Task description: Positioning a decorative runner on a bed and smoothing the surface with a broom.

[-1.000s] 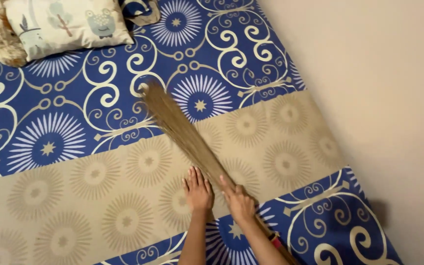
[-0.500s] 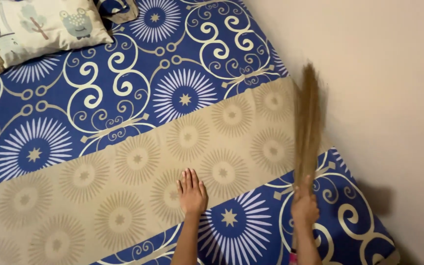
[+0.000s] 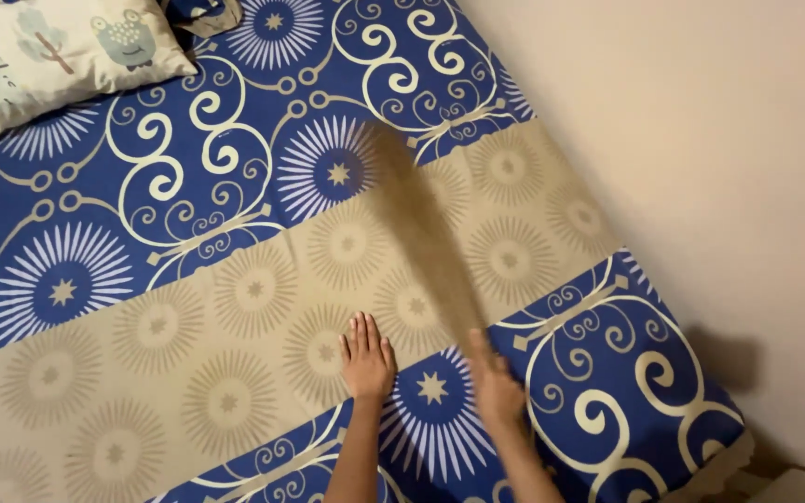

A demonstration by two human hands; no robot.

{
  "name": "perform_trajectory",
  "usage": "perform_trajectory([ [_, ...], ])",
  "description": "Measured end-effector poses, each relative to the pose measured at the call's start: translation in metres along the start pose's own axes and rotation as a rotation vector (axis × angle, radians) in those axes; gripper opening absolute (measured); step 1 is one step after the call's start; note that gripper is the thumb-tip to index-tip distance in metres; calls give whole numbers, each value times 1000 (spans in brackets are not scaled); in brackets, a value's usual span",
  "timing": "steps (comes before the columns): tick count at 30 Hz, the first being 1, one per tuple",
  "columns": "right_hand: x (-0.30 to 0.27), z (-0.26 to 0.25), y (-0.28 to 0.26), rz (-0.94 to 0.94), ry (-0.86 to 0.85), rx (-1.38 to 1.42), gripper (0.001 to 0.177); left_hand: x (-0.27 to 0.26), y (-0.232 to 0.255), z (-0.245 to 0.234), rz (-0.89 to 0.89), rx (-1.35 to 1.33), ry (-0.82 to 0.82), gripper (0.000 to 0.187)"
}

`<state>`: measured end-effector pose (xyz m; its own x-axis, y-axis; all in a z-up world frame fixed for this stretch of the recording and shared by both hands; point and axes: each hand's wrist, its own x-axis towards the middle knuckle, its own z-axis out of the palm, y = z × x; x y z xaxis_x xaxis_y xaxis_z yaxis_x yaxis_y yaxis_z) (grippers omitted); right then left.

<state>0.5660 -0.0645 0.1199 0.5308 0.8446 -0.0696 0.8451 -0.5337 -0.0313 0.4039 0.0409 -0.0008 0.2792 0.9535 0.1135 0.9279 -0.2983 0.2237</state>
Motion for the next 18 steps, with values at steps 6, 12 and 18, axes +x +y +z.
perform_trajectory([
  [6,-28,9,128,413,-23,-81,64,-17,5,-11,34,36,81,59],
  [12,-48,14,90,320,242,76,56,-32,20,-19,78,-9,129,59],
  [18,-53,58,-29,-37,178,270,66,-46,25,-10,163,-78,20,56],
])
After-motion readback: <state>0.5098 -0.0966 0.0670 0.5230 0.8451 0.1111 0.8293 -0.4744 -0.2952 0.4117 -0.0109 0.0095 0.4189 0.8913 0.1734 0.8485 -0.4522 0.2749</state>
